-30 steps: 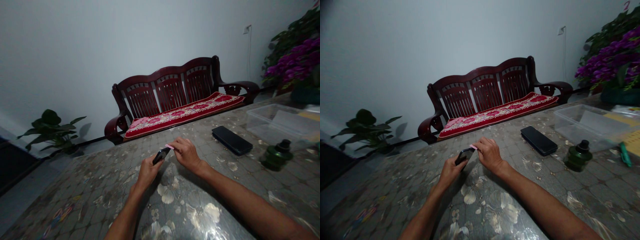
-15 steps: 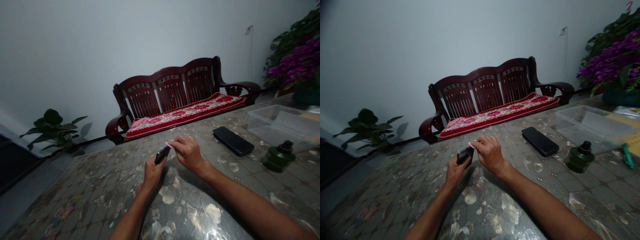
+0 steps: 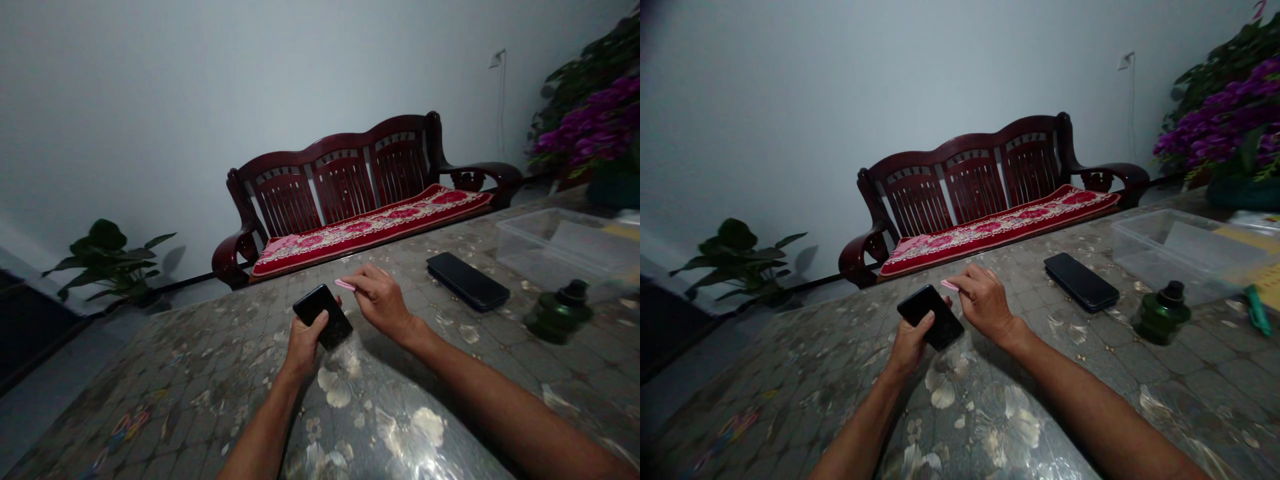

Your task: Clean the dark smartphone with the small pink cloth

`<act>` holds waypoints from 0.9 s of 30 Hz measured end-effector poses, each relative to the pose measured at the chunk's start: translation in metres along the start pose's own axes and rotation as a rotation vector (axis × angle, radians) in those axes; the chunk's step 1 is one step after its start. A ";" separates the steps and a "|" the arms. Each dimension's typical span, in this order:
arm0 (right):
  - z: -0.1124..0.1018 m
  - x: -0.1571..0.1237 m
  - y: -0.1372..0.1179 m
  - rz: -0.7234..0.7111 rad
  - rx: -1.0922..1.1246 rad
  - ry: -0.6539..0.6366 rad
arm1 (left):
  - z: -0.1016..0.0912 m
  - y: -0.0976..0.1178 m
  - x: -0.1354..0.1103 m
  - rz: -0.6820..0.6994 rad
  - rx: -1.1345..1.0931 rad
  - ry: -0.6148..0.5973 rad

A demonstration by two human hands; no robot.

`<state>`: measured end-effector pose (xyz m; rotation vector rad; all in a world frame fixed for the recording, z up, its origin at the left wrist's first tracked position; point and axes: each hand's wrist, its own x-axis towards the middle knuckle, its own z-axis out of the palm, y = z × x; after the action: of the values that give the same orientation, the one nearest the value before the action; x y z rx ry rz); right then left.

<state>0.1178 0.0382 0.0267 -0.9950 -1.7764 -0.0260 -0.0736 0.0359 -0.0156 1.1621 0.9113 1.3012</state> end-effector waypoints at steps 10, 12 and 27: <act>-0.008 0.008 -0.010 0.088 0.195 0.104 | 0.004 0.015 0.008 -0.226 -0.588 -0.165; -0.013 0.011 -0.011 0.091 0.210 0.113 | 0.008 0.019 0.011 -0.198 -0.589 -0.166; -0.012 0.004 -0.010 0.048 0.053 -0.275 | 0.023 0.011 0.029 0.081 -0.615 -0.047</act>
<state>0.1203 0.0280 0.0394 -1.0409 -1.9896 0.1958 -0.0514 0.0611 0.0034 0.7423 0.3802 1.4725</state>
